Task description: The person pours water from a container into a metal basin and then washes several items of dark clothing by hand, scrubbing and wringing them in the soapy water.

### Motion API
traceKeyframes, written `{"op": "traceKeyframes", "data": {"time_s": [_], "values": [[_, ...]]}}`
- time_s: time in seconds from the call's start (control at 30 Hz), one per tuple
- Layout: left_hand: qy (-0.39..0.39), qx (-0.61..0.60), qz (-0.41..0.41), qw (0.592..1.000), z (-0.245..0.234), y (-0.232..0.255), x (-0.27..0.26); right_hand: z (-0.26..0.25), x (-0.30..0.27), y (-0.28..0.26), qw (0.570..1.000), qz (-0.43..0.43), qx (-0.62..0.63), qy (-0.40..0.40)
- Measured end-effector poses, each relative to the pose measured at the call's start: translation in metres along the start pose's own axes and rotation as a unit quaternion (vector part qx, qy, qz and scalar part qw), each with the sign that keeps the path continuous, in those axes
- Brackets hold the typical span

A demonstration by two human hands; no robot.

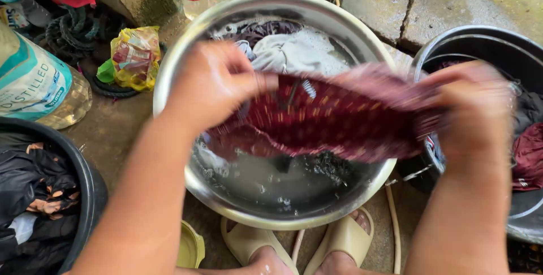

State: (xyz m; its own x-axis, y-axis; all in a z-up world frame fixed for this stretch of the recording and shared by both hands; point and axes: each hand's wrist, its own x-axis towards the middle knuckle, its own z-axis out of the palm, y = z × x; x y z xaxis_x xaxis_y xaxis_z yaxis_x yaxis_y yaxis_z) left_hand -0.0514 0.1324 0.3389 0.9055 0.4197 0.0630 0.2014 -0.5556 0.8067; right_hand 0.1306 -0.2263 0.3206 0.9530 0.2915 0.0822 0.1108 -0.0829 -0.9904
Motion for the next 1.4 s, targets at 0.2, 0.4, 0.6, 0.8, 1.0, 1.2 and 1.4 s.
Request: {"op": "traceKeyframes", "data": {"time_s": [0.2, 0.4, 0.6, 0.8, 1.0, 1.2, 1.4], "values": [[-0.257, 0.283, -0.264, 0.886, 0.13, -0.094, -0.041, 0.091, -0.034, 0.146, 0.832, 0.297, -0.402, -0.24], [-0.27, 0.267, -0.375, 0.846, 0.225, -0.13, -0.085, 0.156, -0.105, 0.23, 0.719, 0.164, -0.605, -0.299], [-0.458, 0.293, -0.273, 0.794, 0.199, -0.236, -0.073, 0.15, -0.124, 0.266, 0.495, 0.231, -0.631, -0.551], [-0.342, 0.293, -0.265, 0.853, 0.242, -0.207, -0.086, 0.197, -0.147, 0.254, 0.556, 0.271, -0.583, -0.526], [-0.385, 0.329, -0.204, 0.838, 0.199, -0.198, -0.099, 0.134, -0.129, 0.2, 0.632, 0.213, -0.555, -0.498], [-0.494, 0.255, -0.138, 0.82, 0.114, -0.148, -0.023, 0.083, -0.078, 0.18, 0.824, 0.214, -0.461, -0.251], [-0.214, 0.027, -0.189, 0.958, 0.07, -0.098, 0.005, 0.057, -0.022, 0.146, 0.976, 0.159, -0.098, 0.113]]}}
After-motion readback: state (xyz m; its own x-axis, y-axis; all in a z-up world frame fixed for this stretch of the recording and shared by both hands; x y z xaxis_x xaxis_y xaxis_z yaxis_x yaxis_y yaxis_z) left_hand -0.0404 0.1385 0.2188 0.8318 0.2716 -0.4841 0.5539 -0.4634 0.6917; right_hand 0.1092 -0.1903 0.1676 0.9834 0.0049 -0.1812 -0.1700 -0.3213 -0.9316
